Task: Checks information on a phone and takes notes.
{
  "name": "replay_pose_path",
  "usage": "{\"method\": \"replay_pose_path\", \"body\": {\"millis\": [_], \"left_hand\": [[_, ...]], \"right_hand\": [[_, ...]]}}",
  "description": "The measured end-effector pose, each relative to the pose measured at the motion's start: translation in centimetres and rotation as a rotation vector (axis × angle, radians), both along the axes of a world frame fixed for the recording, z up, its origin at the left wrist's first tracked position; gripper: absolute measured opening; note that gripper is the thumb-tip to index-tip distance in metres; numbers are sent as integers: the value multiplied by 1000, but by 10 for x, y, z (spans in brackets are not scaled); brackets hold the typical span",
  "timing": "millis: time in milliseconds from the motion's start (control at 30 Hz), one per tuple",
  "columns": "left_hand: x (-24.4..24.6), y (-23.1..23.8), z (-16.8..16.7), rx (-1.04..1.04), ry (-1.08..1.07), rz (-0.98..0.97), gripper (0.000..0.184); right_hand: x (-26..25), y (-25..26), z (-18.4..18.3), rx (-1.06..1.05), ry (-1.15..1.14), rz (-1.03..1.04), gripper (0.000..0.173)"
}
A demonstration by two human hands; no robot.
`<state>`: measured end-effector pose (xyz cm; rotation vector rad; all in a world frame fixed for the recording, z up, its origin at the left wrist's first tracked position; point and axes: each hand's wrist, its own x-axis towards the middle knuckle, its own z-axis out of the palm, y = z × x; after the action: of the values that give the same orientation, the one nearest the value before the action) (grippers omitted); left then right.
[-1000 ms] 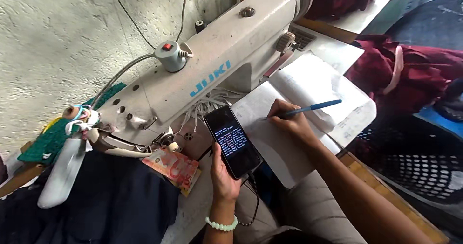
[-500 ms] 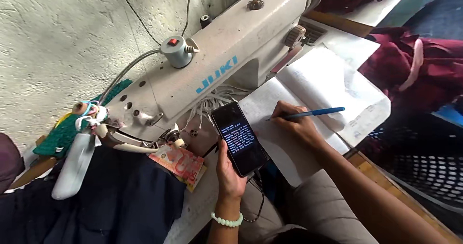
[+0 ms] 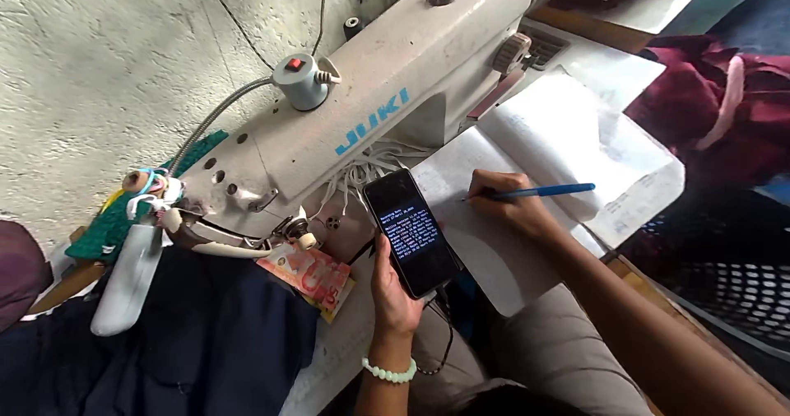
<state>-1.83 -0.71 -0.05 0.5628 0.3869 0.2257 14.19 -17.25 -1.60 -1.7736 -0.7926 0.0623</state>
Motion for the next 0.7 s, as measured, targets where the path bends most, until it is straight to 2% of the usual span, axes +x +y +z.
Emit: {"method": "replay_pose_path", "body": {"millis": [333,700], "left_hand": [[0,2,-1,1,-9,-13,48],[0,1,1,-5,-4,-12,48]], "right_hand": [[2,-2,-1,35,64,10,10],[3,-4,-2,29,22,4,10]]}}
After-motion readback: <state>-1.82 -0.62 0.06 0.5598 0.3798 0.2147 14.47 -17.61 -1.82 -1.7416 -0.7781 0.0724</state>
